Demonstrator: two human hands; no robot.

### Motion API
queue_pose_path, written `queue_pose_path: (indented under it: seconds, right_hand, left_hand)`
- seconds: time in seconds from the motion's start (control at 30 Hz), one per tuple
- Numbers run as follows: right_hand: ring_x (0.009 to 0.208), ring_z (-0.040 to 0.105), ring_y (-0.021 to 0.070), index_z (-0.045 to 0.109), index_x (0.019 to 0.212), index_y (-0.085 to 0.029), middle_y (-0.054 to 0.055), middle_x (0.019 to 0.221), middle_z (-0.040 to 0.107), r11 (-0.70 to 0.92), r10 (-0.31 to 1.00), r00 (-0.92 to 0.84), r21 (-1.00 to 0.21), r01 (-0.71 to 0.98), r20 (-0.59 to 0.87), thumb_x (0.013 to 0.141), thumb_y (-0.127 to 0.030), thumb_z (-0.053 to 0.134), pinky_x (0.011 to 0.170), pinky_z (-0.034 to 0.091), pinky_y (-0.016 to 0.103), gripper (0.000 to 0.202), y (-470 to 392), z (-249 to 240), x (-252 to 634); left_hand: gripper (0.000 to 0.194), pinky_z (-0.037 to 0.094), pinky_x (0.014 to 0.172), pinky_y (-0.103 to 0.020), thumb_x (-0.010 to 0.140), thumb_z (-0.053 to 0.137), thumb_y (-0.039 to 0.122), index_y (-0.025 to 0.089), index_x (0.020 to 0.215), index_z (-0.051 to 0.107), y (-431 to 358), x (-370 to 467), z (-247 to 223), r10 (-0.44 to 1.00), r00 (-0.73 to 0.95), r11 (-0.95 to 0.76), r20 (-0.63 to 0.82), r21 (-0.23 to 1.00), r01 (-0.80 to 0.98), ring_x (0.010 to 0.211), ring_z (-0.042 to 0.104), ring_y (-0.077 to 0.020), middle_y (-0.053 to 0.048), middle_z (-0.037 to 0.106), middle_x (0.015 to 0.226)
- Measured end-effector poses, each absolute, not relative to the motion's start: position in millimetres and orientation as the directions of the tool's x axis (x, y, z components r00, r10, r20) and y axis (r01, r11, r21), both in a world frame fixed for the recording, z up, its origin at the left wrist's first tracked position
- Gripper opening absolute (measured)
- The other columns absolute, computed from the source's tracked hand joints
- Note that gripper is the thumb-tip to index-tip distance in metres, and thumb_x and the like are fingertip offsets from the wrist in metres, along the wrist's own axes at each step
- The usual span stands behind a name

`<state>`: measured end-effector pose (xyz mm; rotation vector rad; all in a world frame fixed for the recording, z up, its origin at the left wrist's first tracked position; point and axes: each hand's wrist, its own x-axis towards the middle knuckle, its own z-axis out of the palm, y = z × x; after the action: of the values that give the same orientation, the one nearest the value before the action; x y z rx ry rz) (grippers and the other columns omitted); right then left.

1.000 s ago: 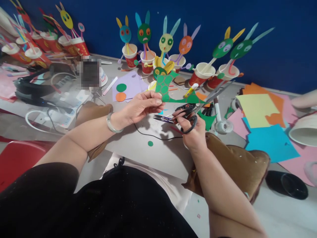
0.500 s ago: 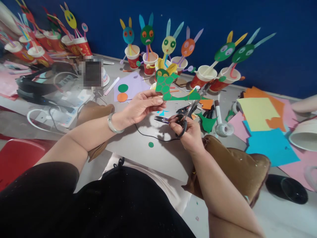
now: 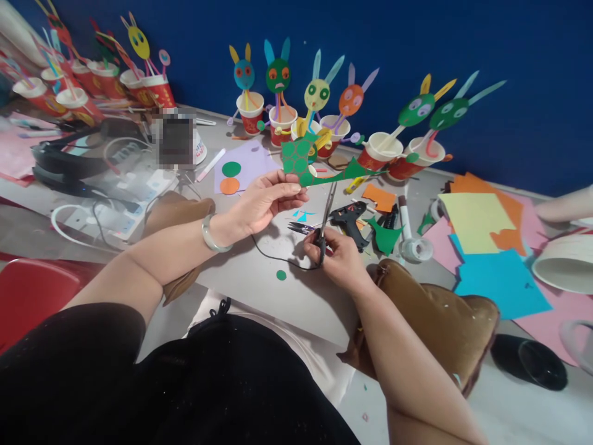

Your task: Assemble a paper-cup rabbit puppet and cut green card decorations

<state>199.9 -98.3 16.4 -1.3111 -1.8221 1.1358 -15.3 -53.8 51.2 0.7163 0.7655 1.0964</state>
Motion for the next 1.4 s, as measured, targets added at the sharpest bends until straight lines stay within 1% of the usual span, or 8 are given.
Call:
queue_pose_path:
  seconds: [0.23, 0.33, 0.53, 0.83, 1.0, 1.17, 1.27, 1.4]
  right_hand:
    - [0.078, 0.069, 0.0225, 0.074, 0.076, -0.024, 0.005, 0.082, 0.077, 0.184, 0.942, -0.333, -0.883, 0.432, 0.033, 0.079, -0.045, 0.086, 0.068, 0.054, 0.033, 0.025, -99, 14, 197]
    - [0.074, 0.066, 0.0203, 0.072, 0.073, -0.024, 0.003, 0.078, 0.075, 0.221, 0.938, -0.340, -0.863, 0.454, 0.062, 0.080, -0.046, 0.086, 0.071, 0.054, 0.033, 0.027, -100, 16, 195]
    - [0.067, 0.061, 0.0182, 0.063, 0.065, -0.024, 0.003, 0.073, 0.073, 0.203, 0.952, -0.299, -0.866, 0.457, 0.065, 0.081, -0.051, 0.087, 0.064, 0.050, 0.032, 0.040, -103, 17, 191]
    - [0.065, 0.060, 0.0183, 0.070, 0.069, -0.025, 0.002, 0.070, 0.070, 0.197, 0.956, -0.285, -0.877, 0.438, 0.073, 0.081, -0.054, 0.086, 0.063, 0.051, 0.032, 0.036, -104, 14, 194]
    - [0.064, 0.057, 0.0174, 0.068, 0.069, -0.024, 0.001, 0.068, 0.067, 0.198, 0.951, -0.303, -0.875, 0.441, 0.062, 0.083, -0.055, 0.086, 0.064, 0.051, 0.032, 0.038, -104, 16, 193]
    - [0.063, 0.056, 0.0171, 0.067, 0.068, -0.024, 0.001, 0.068, 0.066, 0.212, 0.945, -0.319, -0.875, 0.435, 0.071, 0.083, -0.056, 0.085, 0.065, 0.050, 0.033, 0.039, -106, 19, 191]
    - [0.064, 0.057, 0.0171, 0.067, 0.068, -0.024, 0.001, 0.069, 0.067, 0.228, 0.944, -0.319, -0.871, 0.435, 0.087, 0.083, -0.055, 0.085, 0.066, 0.050, 0.033, 0.039, -106, 19, 191]
    - [0.067, 0.059, 0.0177, 0.068, 0.071, -0.023, 0.002, 0.072, 0.069, 0.230, 0.936, -0.339, -0.890, 0.394, 0.092, 0.082, -0.059, 0.088, 0.067, 0.050, 0.032, 0.042, -107, 17, 191]
  left_hand:
    - [0.022, 0.063, 0.098, -0.030, 0.088, 0.086, 0.016, 0.019, 0.094, 0.065, -53, -14, 49, 0.951, 0.238, 0.293, -0.195, 0.813, -0.504, 0.083, 0.079, -0.0105, 0.002, 0.078, 0.086]
    - [0.019, 0.064, 0.095, -0.029, 0.090, 0.083, 0.014, 0.018, 0.095, 0.066, -56, -11, 48, 0.950, 0.238, 0.300, -0.202, 0.804, -0.514, 0.080, 0.078, -0.0100, 0.003, 0.077, 0.083]
    - [0.020, 0.065, 0.091, -0.027, 0.089, 0.084, 0.011, 0.018, 0.094, 0.066, -61, -6, 47, 0.943, 0.249, 0.323, -0.222, 0.795, -0.513, 0.078, 0.079, -0.0104, 0.004, 0.075, 0.078]
    - [0.030, 0.063, 0.100, -0.036, 0.082, 0.094, 0.020, 0.018, 0.100, 0.071, -64, -8, 40, 0.934, 0.314, 0.312, -0.171, 0.818, -0.482, 0.086, 0.081, -0.0152, 0.002, 0.079, 0.086]
    - [0.023, 0.063, 0.093, -0.033, 0.088, 0.091, 0.024, 0.019, 0.091, 0.069, -66, -8, 44, 0.936, 0.327, 0.286, -0.128, 0.818, -0.498, 0.081, 0.077, -0.0131, 0.001, 0.079, 0.082]
    - [0.020, 0.061, 0.079, -0.029, 0.098, 0.075, 0.013, 0.018, 0.080, 0.069, -66, -7, 50, 0.933, 0.319, 0.305, -0.169, 0.841, -0.447, 0.073, 0.071, -0.0113, 0.001, 0.074, 0.073]
    - [0.018, 0.059, 0.074, -0.028, 0.097, 0.076, 0.014, 0.016, 0.080, 0.069, -67, -6, 50, 0.933, 0.324, 0.288, -0.155, 0.863, -0.416, 0.072, 0.071, -0.0119, 0.000, 0.073, 0.072]
    - [0.016, 0.059, 0.074, -0.026, 0.092, 0.082, 0.020, 0.015, 0.083, 0.070, -68, -6, 48, 0.929, 0.329, 0.302, -0.167, 0.857, -0.418, 0.073, 0.071, -0.0108, 0.001, 0.074, 0.075]
